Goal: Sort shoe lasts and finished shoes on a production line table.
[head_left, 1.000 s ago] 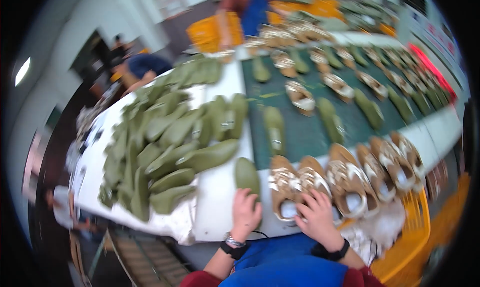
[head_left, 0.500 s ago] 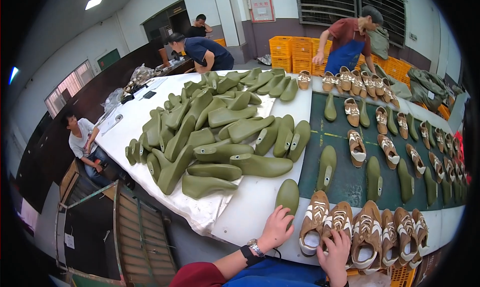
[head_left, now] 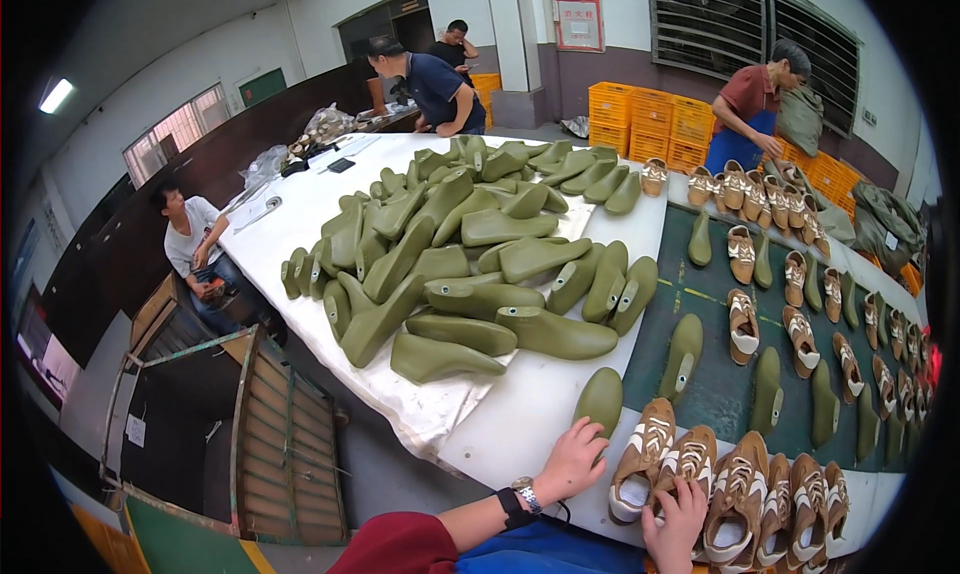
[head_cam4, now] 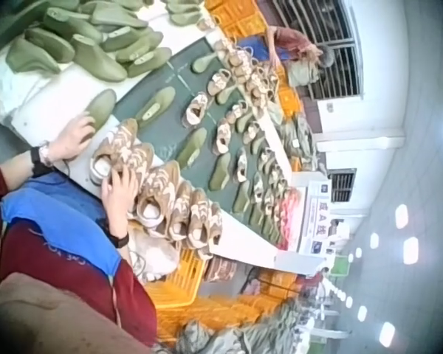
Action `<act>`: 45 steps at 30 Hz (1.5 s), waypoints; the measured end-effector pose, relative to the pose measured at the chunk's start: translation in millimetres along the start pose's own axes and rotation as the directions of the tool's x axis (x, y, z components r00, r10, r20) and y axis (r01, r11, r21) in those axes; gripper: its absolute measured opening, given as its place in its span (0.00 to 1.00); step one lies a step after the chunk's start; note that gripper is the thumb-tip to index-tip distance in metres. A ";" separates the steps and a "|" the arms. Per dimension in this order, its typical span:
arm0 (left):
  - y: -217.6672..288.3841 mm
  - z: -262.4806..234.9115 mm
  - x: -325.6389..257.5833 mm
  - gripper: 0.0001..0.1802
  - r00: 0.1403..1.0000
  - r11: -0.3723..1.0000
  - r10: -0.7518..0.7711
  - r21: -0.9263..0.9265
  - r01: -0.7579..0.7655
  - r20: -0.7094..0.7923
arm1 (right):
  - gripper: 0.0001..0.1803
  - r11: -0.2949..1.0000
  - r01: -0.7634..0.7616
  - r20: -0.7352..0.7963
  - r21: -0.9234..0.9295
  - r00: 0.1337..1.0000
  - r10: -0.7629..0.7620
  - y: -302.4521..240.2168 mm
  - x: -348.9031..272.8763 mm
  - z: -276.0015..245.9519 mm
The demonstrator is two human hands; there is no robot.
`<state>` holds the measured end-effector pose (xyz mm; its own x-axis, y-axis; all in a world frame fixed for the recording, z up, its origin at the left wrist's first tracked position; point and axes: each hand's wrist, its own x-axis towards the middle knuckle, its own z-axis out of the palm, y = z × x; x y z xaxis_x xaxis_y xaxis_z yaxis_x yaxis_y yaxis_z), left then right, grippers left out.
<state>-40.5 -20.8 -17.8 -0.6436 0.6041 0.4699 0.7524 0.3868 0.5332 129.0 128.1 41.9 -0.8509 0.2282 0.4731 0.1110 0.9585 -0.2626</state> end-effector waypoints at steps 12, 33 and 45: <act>-5.1 6.6 -4.8 0.14 0.997 0.998 -0.062 -0.031 0.060 -0.053 | 0.13 0.997 0.078 0.155 0.015 0.985 -0.079 -2.0 19.3 -12.1; -6.6 39.5 -5.2 0.08 0.969 0.988 -0.099 -0.135 0.069 -0.227 | 0.15 0.977 0.186 0.439 -0.105 0.890 -0.122 -0.5 49.4 -0.7; -4.8 41.2 -0.4 0.10 0.986 0.980 -0.111 -0.178 0.088 -0.121 | 0.16 0.984 0.158 0.434 -0.080 0.894 -0.109 1.0 57.0 -2.8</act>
<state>-38.1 5.8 -49.6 -0.7353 0.4689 0.4893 0.6555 0.3086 0.6892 82.1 142.5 70.9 -0.9959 0.0257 0.0870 0.0155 0.9931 -0.1163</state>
